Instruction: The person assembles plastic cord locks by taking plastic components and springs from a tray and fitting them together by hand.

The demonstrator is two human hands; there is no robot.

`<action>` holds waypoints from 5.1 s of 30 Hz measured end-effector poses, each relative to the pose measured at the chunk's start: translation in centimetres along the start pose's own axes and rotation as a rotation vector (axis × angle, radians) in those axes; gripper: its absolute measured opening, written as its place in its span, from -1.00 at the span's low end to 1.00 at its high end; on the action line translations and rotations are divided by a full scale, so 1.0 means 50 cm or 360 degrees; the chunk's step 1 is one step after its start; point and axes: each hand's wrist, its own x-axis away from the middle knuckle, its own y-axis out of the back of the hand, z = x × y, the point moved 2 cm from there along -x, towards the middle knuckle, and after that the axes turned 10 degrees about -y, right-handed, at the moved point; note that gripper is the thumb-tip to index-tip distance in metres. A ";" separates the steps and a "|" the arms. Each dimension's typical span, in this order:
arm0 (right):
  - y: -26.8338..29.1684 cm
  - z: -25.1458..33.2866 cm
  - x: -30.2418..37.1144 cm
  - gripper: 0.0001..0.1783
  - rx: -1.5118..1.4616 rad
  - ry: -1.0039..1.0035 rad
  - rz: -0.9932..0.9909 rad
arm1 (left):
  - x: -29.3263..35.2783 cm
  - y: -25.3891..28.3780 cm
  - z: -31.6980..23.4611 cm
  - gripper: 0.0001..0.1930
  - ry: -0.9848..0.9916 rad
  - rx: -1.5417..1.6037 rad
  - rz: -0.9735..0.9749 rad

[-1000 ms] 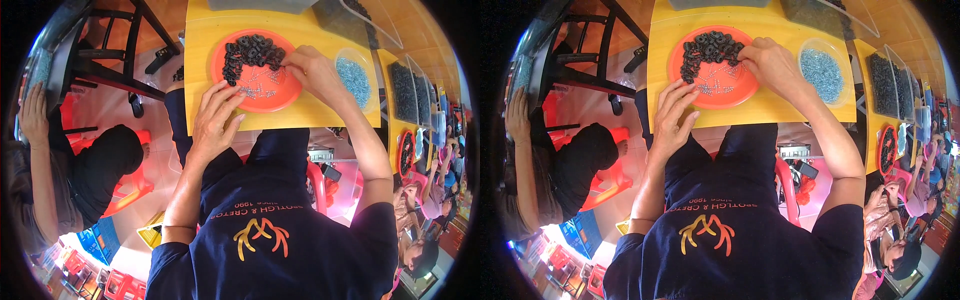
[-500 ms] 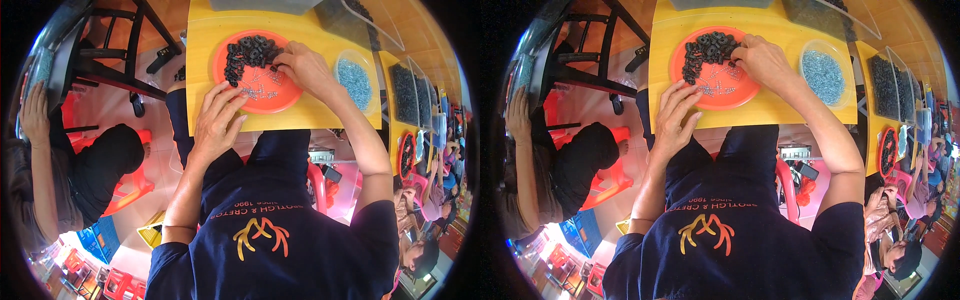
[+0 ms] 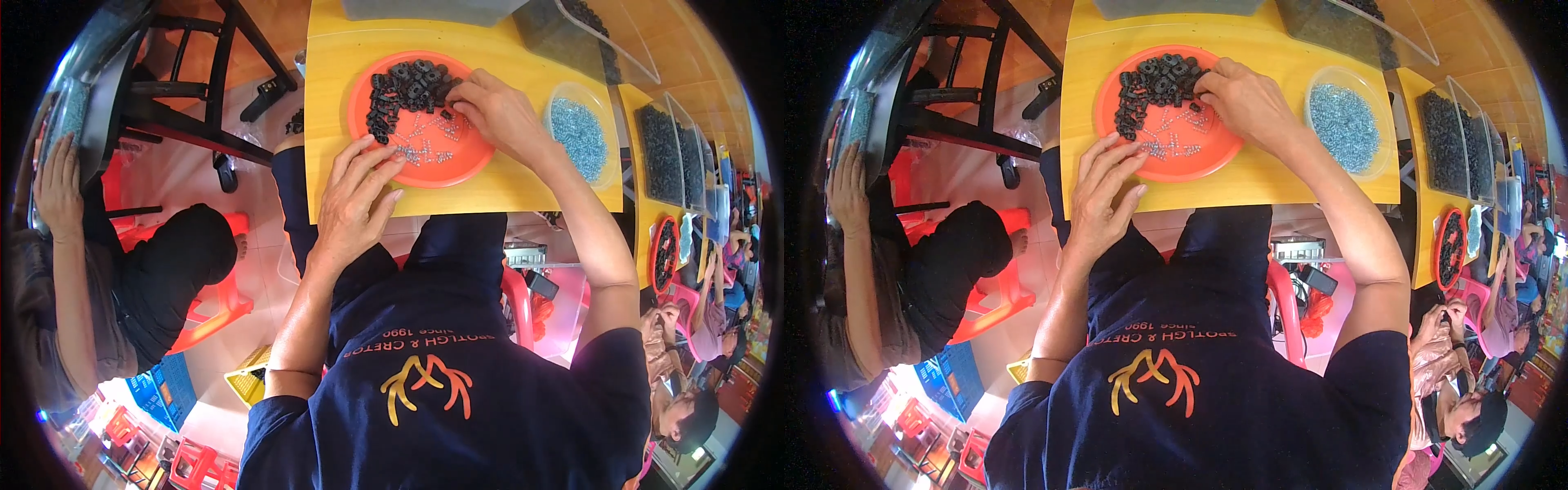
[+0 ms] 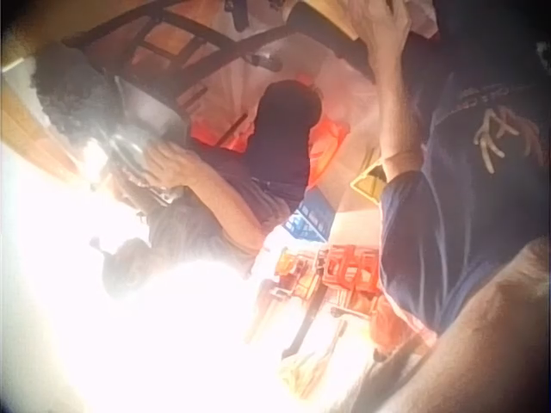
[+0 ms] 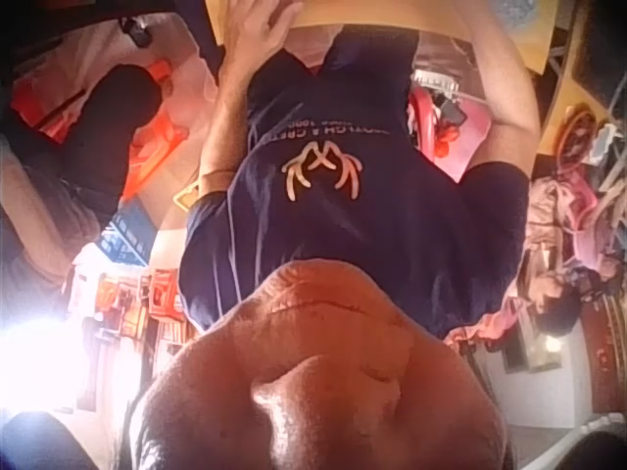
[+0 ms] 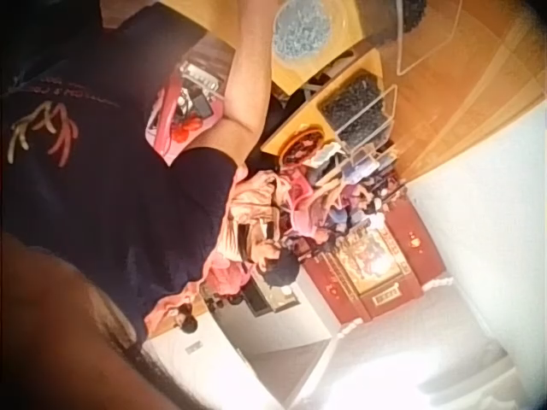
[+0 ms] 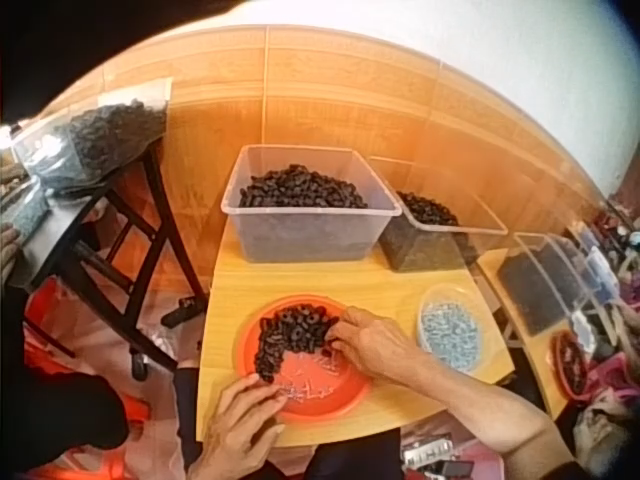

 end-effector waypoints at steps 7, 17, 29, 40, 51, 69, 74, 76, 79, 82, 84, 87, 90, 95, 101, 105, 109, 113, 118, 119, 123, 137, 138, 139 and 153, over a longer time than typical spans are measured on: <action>0.003 -0.023 0.020 -0.73 -0.1105 -0.0531 0.0292 | -0.005 0.006 -0.002 -0.64 0.0079 0.0171 -0.0116; 0.010 0.043 0.082 -0.72 -0.1770 -0.0497 0.0440 | -0.084 0.012 -0.045 -0.78 0.0116 0.0357 -0.0388; -0.003 0.051 0.021 -0.75 -0.0238 -0.0335 -0.0245 | -0.042 0.007 -0.006 -0.76 0.0253 0.0230 -0.0340; -0.046 0.064 0.009 -0.77 0.0059 -0.0405 -0.0274 | -0.037 0.015 -0.003 -0.79 0.0302 0.0333 -0.0425; -0.054 0.074 -0.001 -0.66 -0.0024 -0.0464 -0.0352 | -0.044 0.016 -0.005 -0.79 0.0246 0.0325 -0.0397; -0.025 0.054 0.010 -0.73 -0.0345 -0.0581 -0.0247 | -0.058 0.024 -0.018 -0.78 0.0260 0.0354 -0.0319; -0.035 0.040 0.034 -0.67 -0.1637 -0.0697 0.0178 | -0.084 0.014 -0.015 -0.76 0.0328 0.0653 -0.0414; -0.010 0.066 0.051 -0.66 -0.1925 -0.0589 0.0394 | -0.095 0.006 -0.020 -0.75 0.0373 0.0734 -0.0449; 0.010 0.085 0.069 -0.70 -0.2074 -0.0562 0.0500 | -0.106 -0.001 -0.029 -0.73 0.0375 0.0812 -0.0452; 0.016 0.093 0.083 -0.72 -0.2239 -0.0575 0.0546 | -0.107 -0.004 -0.032 -0.72 0.0318 0.0807 -0.0393; 0.004 0.092 0.091 -0.74 -0.2201 -0.0571 0.0520 | -0.103 -0.006 -0.032 -0.73 0.0297 0.0808 -0.0361; -0.004 0.100 0.107 -0.79 -0.2102 -0.0553 0.0440 | -0.088 -0.012 -0.024 -0.80 0.0291 0.0871 -0.0347; 0.008 0.115 0.128 -0.85 -0.1877 -0.0569 0.0423 | -0.066 -0.011 -0.026 -0.84 0.0392 0.1019 -0.0202; 0.028 0.135 0.140 -0.83 -0.1223 -0.0435 0.0512 | -0.043 0.000 -0.049 -0.81 0.0543 0.0895 0.0128; 0.024 0.110 0.097 -0.88 -0.1219 -0.0272 0.0396 | -0.021 0.009 -0.033 -0.80 0.0671 0.0972 0.0025; 0.008 0.056 0.034 -0.83 -0.0437 -0.0129 0.0026 | -0.006 0.010 -0.011 -0.81 0.0854 0.1357 -0.0220; 0.000 0.057 0.007 -0.85 -0.0092 -0.0018 0.0011 | -0.007 0.025 -0.003 -0.79 0.0918 0.1430 -0.0280; -0.022 0.065 -0.003 -0.82 0.0191 0.0055 0.0124 | -0.006 0.025 0.008 -0.80 0.0908 0.1378 -0.0267; -0.016 0.075 -0.010 -0.83 0.0181 0.0052 0.0070 | -0.012 0.022 0.011 -0.83 0.0943 0.1712 -0.0448; -0.010 0.078 -0.009 -0.83 0.0080 0.0033 0.0039 | -0.013 0.021 0.013 -0.83 0.0943 0.1711 -0.0451; 0.000 0.064 0.001 -0.81 -0.0589 -0.0190 0.0117 | -0.024 0.010 0.017 -0.81 0.0927 0.2168 -0.0536; -0.008 0.140 0.068 -0.80 -0.2783 -0.0422 0.0361 | -0.068 -0.033 -0.015 -0.83 0.0950 0.2835 -0.0607; -0.009 0.140 0.069 -0.80 -0.2729 -0.0424 0.0345 | -0.067 -0.034 -0.016 -0.83 0.0947 0.2854 -0.0602; -0.011 0.140 0.069 -0.80 -0.2729 -0.0423 0.0346 | -0.067 -0.034 -0.017 -0.83 0.0943 0.2873 -0.0596; 0.041 0.106 0.048 -0.84 -0.0828 0.0105 -0.0563 | -0.083 -0.033 0.015 -0.82 0.0886 0.2277 -0.0498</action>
